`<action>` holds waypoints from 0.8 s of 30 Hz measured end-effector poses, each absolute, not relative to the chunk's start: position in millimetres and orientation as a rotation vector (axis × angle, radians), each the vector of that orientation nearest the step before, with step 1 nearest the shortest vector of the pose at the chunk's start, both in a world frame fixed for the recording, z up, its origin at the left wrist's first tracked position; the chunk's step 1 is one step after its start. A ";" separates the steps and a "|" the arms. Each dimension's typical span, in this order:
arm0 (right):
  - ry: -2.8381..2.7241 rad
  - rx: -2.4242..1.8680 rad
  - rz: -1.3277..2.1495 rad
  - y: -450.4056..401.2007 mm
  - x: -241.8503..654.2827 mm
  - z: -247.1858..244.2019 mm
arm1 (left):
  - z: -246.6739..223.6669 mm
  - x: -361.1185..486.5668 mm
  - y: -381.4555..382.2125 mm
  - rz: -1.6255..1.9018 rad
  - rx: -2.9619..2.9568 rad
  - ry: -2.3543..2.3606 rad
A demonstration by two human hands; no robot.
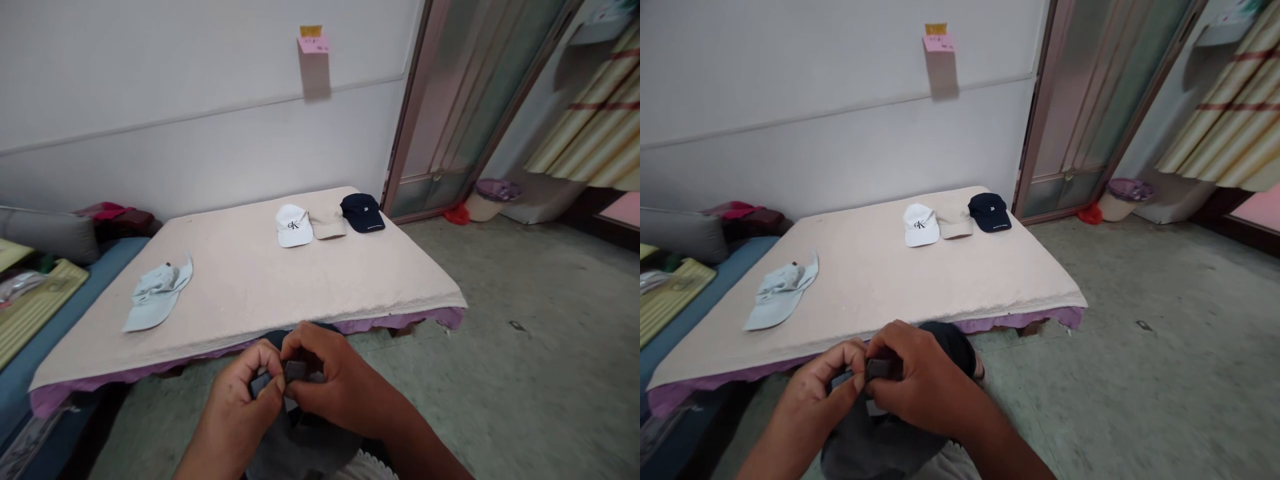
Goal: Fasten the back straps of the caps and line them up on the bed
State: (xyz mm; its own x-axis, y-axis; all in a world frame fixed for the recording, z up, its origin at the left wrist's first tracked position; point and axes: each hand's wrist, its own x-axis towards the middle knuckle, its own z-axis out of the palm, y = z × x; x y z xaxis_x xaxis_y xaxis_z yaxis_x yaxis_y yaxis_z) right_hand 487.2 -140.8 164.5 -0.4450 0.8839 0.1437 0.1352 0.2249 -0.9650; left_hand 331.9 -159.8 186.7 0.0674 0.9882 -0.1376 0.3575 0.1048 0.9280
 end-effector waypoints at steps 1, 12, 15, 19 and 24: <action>-1.750 -0.939 1.287 -140.3 486.7 163.4 | 187.0 332.3 -159.6 0.856 1.408 1.450; -1.667 -0.895 1.350 -139.4 483.5 153.7 | 180.6 329.2 -159.3 0.853 1.385 1.419; -1.719 -0.912 1.296 -140.0 485.2 157.5 | 181.4 329.0 -159.5 0.858 1.396 1.445; -1.741 -0.900 1.279 -140.3 486.4 161.2 | 183.1 329.6 -159.0 0.845 1.418 1.439; -1.681 -0.891 1.316 -139.8 484.9 157.1 | 184.7 330.2 -160.2 0.838 1.388 1.423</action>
State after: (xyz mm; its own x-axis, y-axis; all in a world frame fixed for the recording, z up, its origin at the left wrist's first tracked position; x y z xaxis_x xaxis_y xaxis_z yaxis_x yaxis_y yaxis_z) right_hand 484.9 -139.8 157.1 -0.4275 0.8882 0.1684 0.0501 0.2092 -0.9766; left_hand 330.2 -160.2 184.7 0.0897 0.9828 -0.1613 0.3357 0.1226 0.9339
